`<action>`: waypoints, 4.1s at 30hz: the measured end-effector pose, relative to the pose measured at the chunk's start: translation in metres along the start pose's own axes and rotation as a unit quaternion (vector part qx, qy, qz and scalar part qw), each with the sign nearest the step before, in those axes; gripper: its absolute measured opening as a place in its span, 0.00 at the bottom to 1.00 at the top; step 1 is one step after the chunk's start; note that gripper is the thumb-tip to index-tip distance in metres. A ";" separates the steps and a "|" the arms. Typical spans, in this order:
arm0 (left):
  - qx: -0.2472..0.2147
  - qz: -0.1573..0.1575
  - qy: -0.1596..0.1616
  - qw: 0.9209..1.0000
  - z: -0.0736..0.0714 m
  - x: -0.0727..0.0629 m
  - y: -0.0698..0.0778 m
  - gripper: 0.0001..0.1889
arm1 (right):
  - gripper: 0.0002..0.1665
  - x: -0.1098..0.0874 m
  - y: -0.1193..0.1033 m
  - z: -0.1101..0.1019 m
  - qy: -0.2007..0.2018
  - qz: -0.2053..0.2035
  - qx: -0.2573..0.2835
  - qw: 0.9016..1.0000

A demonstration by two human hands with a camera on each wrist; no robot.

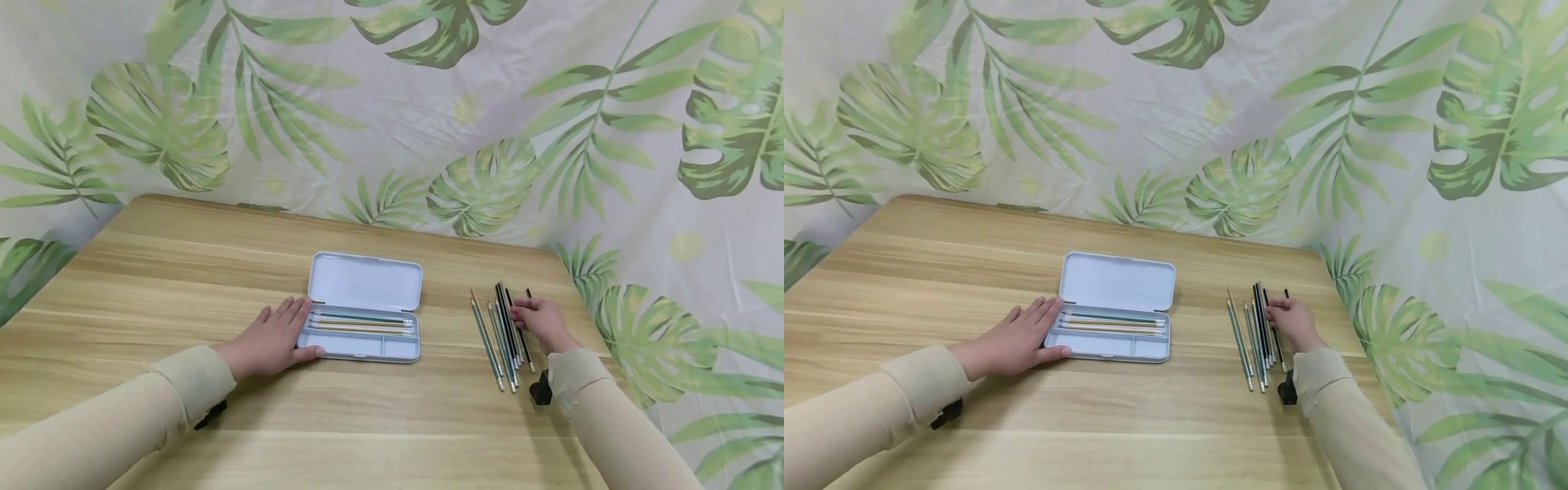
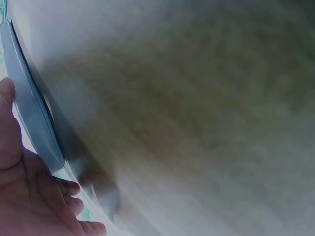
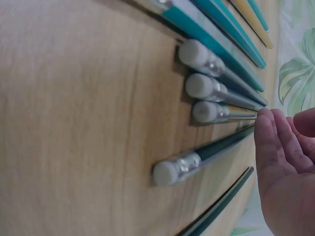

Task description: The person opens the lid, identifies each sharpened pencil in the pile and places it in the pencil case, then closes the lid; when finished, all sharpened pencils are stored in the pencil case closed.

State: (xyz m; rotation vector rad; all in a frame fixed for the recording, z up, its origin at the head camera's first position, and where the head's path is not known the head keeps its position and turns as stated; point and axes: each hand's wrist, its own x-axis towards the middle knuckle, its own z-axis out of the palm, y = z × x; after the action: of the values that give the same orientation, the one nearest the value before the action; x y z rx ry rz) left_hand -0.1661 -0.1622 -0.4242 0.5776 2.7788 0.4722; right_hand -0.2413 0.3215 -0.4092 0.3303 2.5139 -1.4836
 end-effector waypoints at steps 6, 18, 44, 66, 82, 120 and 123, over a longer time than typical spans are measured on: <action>-0.001 0.000 0.001 1.000 0.001 0.000 0.000 0.52 | 0.25 0.004 0.004 0.003 -0.005 -0.010 -0.013 1.000; -0.013 -0.003 0.000 1.000 -0.001 0.000 0.001 0.52 | 0.22 -0.006 -0.007 0.015 -0.002 -0.027 -0.095 0.995; -0.018 -0.003 -0.002 1.000 0.003 0.002 -0.005 0.55 | 0.24 -0.006 -0.005 0.039 -0.021 -0.067 -0.193 0.979; -0.009 -0.009 -0.003 1.000 -0.001 0.000 -0.001 0.53 | 0.28 0.007 -0.036 0.020 -0.051 -0.009 0.066 0.996; -0.002 0.001 0.002 1.000 -0.001 0.000 0.001 0.53 | 0.25 0.014 -0.086 0.049 -0.240 -0.066 0.104 0.963; 0.026 0.005 0.010 1.000 0.002 -0.002 -0.002 0.53 | 0.17 0.007 -0.146 0.175 -0.336 -0.159 -0.075 0.925; 0.028 0.005 0.013 1.000 0.002 -0.002 -0.003 0.53 | 0.16 0.004 -0.145 0.179 -0.344 -0.162 -0.082 0.921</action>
State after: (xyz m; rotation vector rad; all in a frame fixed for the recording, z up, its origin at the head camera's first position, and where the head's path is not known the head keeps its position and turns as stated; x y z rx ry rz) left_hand -0.1645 -0.1654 -0.4267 0.6021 2.8230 0.4070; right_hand -0.2767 0.0965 -0.3745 -0.5682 2.1319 -1.1802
